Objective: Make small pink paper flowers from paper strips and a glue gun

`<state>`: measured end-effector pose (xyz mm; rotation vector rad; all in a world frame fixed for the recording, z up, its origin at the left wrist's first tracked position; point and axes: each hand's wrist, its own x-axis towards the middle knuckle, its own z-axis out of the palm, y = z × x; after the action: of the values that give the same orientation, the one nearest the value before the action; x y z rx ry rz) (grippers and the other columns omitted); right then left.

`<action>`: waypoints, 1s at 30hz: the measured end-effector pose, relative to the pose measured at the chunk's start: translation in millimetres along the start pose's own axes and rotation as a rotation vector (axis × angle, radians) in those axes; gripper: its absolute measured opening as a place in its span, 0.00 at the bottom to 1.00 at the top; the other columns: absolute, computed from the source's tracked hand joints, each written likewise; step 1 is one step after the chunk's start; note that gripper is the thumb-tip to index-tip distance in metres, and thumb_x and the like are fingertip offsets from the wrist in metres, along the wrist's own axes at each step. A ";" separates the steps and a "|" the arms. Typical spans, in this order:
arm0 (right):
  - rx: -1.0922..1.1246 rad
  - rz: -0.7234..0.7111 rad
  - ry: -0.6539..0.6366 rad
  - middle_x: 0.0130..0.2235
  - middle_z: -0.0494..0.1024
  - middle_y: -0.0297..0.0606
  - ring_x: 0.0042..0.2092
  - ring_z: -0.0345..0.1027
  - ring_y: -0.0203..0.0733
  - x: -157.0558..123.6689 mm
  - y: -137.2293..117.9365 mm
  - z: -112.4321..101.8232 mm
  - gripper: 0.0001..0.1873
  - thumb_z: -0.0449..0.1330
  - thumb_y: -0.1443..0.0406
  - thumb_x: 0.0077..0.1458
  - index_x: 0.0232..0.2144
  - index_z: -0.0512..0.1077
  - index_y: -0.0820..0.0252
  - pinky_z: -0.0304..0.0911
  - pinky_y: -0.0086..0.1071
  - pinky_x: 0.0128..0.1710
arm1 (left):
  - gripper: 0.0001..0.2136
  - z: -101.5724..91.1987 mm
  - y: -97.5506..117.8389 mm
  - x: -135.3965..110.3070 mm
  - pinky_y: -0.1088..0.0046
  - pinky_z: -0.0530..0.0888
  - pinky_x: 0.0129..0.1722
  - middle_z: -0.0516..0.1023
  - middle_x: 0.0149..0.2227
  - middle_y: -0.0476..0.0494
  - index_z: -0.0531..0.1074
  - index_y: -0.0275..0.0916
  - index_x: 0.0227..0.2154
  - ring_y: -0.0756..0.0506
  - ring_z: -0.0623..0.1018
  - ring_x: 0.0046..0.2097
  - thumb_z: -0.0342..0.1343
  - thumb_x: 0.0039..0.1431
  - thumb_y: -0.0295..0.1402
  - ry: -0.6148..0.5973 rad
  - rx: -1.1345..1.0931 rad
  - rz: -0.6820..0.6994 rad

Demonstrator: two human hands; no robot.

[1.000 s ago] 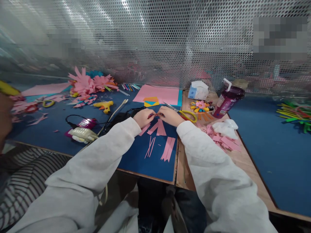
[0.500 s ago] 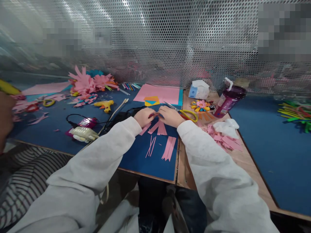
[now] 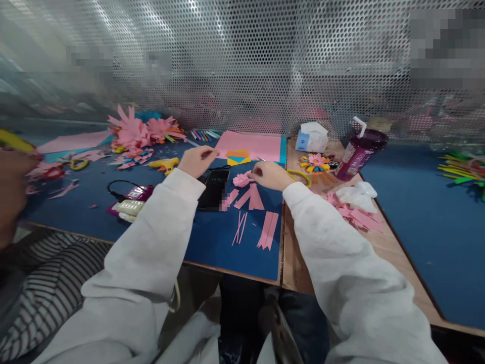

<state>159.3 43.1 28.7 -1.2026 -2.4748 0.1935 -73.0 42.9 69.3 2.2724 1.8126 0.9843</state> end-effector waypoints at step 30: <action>0.190 0.539 -1.290 0.23 0.76 0.51 0.21 0.65 0.41 69.7 -104.5 32.6 0.42 0.49 0.35 0.44 0.27 0.76 0.71 0.61 0.34 0.21 | 0.14 -4.4 -22.3 0.8 0.69 0.68 0.44 0.79 0.37 0.39 0.76 0.37 0.34 0.42 0.76 0.41 0.48 0.57 0.38 0.002 0.217 -0.120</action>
<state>31.3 33.6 47.8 -2.0170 -2.7818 1.7831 -94.1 49.0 63.5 2.2436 2.1223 0.8069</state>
